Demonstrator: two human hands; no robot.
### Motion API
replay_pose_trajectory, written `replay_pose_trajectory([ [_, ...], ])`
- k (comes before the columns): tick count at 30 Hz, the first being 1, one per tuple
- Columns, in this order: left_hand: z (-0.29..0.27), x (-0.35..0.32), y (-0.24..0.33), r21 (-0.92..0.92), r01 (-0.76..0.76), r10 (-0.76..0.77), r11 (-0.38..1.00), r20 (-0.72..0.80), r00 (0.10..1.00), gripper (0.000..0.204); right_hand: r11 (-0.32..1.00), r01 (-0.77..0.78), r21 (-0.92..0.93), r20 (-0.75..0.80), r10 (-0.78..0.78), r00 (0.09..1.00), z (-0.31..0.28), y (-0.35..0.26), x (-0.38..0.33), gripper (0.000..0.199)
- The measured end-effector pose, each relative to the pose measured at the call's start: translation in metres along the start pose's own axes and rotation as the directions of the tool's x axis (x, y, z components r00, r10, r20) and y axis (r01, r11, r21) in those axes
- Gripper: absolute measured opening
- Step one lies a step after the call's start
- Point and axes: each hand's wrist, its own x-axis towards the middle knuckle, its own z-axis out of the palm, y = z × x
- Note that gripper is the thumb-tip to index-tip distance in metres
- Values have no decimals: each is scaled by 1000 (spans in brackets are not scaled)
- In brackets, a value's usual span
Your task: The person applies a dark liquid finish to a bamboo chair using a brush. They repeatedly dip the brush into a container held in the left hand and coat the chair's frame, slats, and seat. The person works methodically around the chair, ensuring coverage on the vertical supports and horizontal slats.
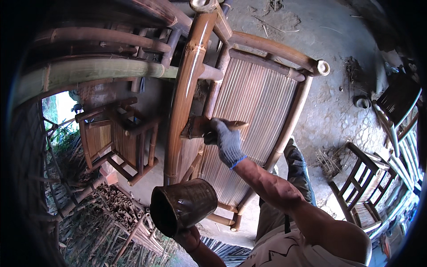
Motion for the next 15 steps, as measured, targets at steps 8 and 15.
replay_pose_trajectory([
  [8, 21, 11, -6, -24, -70, 70, 997, -6, 998, 99, 898, 436, -60, -31, -438, 898, 30, -134, 125, 24],
  [15, 17, 4, -12, -53, -121, 118, 991, -47, 992, 100, 317, 858, -405, 225, -875, 429, 70, -215, 132, 25],
])
